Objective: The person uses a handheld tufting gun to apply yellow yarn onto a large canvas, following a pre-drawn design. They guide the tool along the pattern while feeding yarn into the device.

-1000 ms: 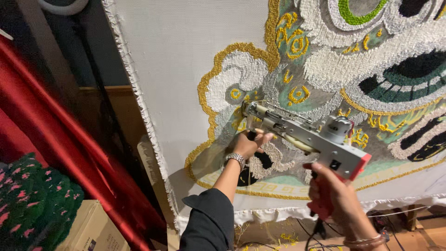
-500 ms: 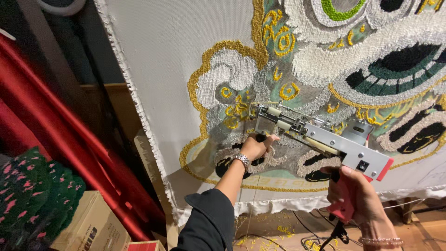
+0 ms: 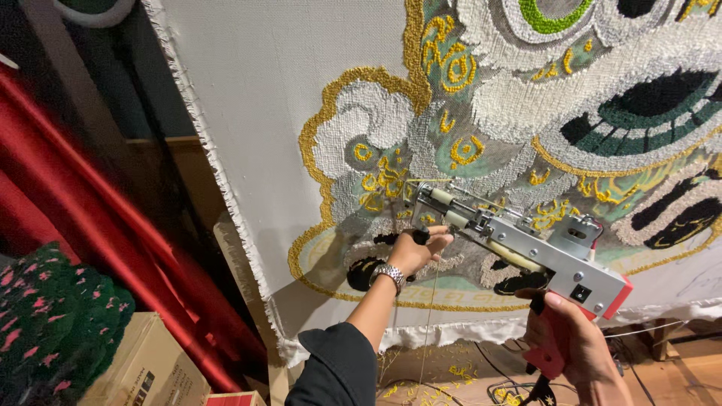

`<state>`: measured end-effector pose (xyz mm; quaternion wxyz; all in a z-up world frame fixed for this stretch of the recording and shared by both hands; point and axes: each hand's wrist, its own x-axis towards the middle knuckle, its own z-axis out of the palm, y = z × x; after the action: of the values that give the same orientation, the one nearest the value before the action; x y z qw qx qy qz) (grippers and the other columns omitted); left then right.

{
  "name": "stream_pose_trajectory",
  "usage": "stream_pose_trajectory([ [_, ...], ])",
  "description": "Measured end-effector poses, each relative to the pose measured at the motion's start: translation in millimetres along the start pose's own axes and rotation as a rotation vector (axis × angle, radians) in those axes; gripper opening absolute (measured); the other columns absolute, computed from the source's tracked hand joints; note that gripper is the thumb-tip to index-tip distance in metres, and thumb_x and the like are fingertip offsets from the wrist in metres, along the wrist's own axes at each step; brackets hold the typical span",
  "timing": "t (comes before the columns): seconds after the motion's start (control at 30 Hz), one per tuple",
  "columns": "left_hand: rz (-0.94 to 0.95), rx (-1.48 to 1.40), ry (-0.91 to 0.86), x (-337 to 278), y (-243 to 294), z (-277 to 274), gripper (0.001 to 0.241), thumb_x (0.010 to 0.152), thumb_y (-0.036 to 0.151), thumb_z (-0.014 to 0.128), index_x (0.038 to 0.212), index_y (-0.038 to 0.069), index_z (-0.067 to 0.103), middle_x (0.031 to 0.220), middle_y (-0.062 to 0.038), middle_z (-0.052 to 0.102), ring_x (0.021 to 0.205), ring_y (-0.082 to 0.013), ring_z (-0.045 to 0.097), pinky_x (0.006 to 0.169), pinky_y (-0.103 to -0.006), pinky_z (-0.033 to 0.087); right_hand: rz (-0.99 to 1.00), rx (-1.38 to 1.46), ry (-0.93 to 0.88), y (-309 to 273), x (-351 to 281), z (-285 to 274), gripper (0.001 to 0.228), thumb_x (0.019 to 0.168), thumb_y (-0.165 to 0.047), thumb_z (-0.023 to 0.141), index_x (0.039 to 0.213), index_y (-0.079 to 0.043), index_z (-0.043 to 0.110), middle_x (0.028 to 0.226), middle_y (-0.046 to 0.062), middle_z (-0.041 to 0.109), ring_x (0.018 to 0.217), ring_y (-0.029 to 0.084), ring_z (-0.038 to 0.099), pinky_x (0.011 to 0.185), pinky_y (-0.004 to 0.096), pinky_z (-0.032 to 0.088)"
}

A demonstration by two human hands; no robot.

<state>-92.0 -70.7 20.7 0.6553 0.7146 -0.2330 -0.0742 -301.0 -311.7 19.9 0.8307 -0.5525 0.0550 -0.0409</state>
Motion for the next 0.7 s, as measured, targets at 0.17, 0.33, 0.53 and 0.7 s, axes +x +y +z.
stream_pose_trajectory([
  [0.17, -0.186, 0.081, -0.027, -23.3, 18.2, 0.9, 0.054, 0.086, 0.054, 0.069, 0.13, 0.022, 0.072, 0.117, -0.004, 0.078, 0.081, -0.011, 0.076, 0.057, -0.0278, 0.048, -0.028, -0.01, 0.036, 8.6, -9.4, -2.3, 0.055, 0.093, -0.038, 0.057, 0.123, 0.007, 0.065, 0.057, -0.001, 0.039, 0.048, 0.014, 0.037, 0.045, 0.033, 0.033],
  [0.33, -0.175, 0.051, -0.096, -27.1, 15.9, -4.8, 0.048, 0.093, 0.055, 0.065, 0.126, 0.022, 0.075, 0.112, -0.004, 0.08, 0.077, -0.0095, 0.075, 0.054, -0.0259, 0.048, -0.009, 0.017, 0.023, 9.4, -12.2, -3.2, 0.056, 0.092, -0.039, 0.057, 0.122, 0.008, 0.066, 0.056, 0.0, 0.039, 0.046, 0.015, 0.037, 0.045, 0.034, 0.035],
  [0.53, -0.114, 0.035, -0.071, -10.3, -11.3, -0.9, 0.05, 0.091, 0.052, 0.07, 0.123, 0.013, 0.075, 0.114, -0.008, 0.079, 0.076, -0.0129, 0.075, 0.055, -0.0274, 0.049, 0.041, 0.037, 0.065, 6.2, -13.8, -2.6, 0.055, 0.089, -0.039, 0.057, 0.12, 0.006, 0.064, 0.057, 0.001, 0.041, 0.047, 0.016, 0.04, 0.044, 0.035, 0.036],
  [0.7, 0.124, -0.103, -0.022, 16.4, -36.0, 11.6, 0.07, 0.083, 0.047, 0.078, 0.14, 0.012, 0.053, 0.13, -0.009, 0.06, 0.083, -0.0162, 0.076, 0.065, -0.0299, 0.064, -0.034, -0.009, 0.038, 6.8, -17.6, -9.3, 0.055, 0.09, -0.037, 0.061, 0.12, 0.009, 0.065, 0.058, 0.001, 0.042, 0.047, 0.015, 0.039, 0.043, 0.034, 0.034],
])
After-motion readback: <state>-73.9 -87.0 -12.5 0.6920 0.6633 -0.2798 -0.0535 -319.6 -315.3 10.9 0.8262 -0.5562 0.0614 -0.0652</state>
